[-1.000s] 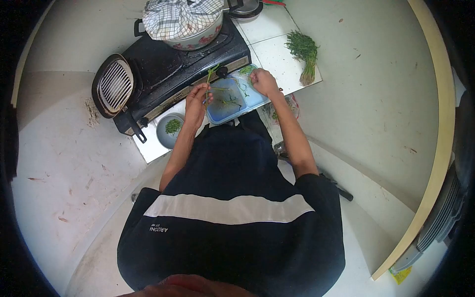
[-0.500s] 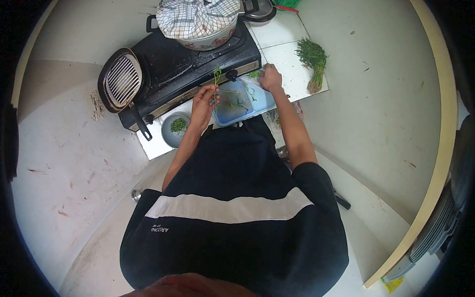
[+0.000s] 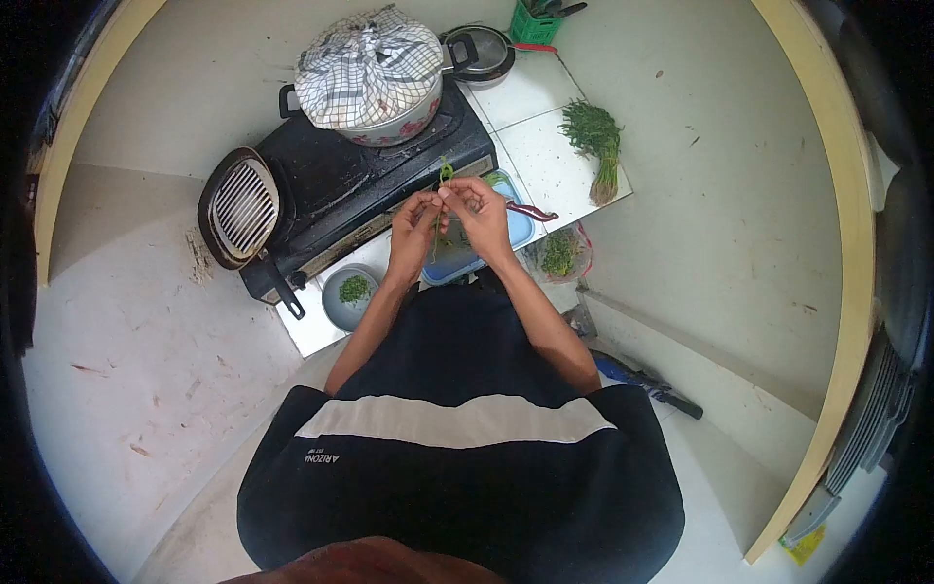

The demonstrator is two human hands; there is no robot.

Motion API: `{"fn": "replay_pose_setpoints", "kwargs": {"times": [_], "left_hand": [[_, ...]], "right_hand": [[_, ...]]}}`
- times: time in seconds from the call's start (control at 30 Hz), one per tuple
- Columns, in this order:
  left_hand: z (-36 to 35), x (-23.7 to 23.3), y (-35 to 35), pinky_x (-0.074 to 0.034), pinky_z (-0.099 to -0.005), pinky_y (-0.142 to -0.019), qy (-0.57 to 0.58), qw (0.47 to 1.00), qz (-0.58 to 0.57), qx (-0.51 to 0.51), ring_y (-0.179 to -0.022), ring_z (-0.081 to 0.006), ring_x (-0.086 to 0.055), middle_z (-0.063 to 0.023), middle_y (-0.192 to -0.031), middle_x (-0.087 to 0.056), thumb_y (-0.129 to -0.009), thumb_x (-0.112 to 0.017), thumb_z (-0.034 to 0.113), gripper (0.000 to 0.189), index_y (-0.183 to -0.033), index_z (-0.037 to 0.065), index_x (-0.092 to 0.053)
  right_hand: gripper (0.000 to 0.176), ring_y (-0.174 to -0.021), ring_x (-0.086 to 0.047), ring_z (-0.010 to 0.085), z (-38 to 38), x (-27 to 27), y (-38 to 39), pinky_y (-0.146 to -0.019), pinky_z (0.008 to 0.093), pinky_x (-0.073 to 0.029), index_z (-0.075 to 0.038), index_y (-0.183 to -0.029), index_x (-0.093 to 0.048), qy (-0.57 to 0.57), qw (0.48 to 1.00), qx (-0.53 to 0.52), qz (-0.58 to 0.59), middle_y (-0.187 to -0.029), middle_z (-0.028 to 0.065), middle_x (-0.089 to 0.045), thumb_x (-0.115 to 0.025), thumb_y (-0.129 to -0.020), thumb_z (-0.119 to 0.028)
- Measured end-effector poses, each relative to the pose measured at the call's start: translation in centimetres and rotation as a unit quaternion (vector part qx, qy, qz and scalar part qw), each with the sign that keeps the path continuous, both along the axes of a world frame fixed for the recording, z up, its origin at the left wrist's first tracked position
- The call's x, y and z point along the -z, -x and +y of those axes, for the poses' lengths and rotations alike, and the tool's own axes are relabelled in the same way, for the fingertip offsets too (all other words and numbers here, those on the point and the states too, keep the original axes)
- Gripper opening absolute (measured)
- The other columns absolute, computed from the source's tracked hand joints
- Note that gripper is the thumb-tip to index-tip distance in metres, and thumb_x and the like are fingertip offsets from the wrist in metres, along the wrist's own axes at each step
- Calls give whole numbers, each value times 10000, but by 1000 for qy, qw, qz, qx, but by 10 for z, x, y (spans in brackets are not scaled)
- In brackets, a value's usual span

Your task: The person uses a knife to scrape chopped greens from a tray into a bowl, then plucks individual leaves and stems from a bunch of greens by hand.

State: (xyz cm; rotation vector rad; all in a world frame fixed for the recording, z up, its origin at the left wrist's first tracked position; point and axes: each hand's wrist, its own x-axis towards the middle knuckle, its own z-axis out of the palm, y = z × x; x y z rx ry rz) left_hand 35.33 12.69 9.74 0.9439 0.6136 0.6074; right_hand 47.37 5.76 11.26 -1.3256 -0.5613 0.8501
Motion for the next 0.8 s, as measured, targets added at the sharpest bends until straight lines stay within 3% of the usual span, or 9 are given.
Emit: {"fn": "replay_pose_setpoints", "kwargs": {"times": [0.1,0.3,0.4,0.47,0.67,0.8], "left_hand": [[-6,-8,1,-465,-275,-735,0,1000,15,5,-840,-112,-578,-19,-958,-616,-1017,-604,157,125,-1066,46,-636],[-10,-4,1,-465,-274,-720,-6,1000,14,16,-828,-103,-577,-14,-938,-616,-1016,-608,164,138,-1060,36,-640],[-12,-4,1,-465,-275,-714,-6,999,27,32,-818,-101,-576,-13,-939,-615,-1014,-614,162,142,-1060,31,-641],[-13,-3,2,-465,-276,-711,-6,999,26,39,-815,-102,-575,-13,-943,-614,-1013,-618,161,138,-1058,32,-641],[-14,3,4,-457,-276,-721,20,998,2,59,-823,-103,-569,-17,-964,-615,-1007,-626,152,121,-1062,45,-636],[-17,4,5,-448,-272,-736,27,997,16,70,-833,-104,-564,-17,-973,-617,-1011,-613,145,105,-1066,57,-628]], "right_hand": [[171,-762,-595,51,-7,1,0,-702,215,-470,7,-1023,-683,-2,1000,8,13,-849,16,-683,-734,-936,-131],[148,-758,-579,59,-19,13,0,-704,232,-469,-7,-976,-651,-3,997,20,-71,-852,19,-671,-717,-950,-137],[182,-761,-570,84,-24,17,0,-707,257,-469,-1,-961,-616,-2,996,-10,-83,-842,36,-634,-675,-985,-172],[231,-767,-570,117,-26,19,-2,-708,283,-468,8,-955,-585,20,986,-27,-164,-835,60,-592,-631,-1014,-211],[227,-777,-569,162,-32,9,-10,-738,310,-466,19,-962,-573,28,976,-84,-198,-850,85,-586,-619,-1014,-197],[138,-824,-552,106,-36,12,-14,-753,281,-457,-6,-970,-545,37,976,-115,-180,-872,39,-574,-565,-1038,-124]]}}
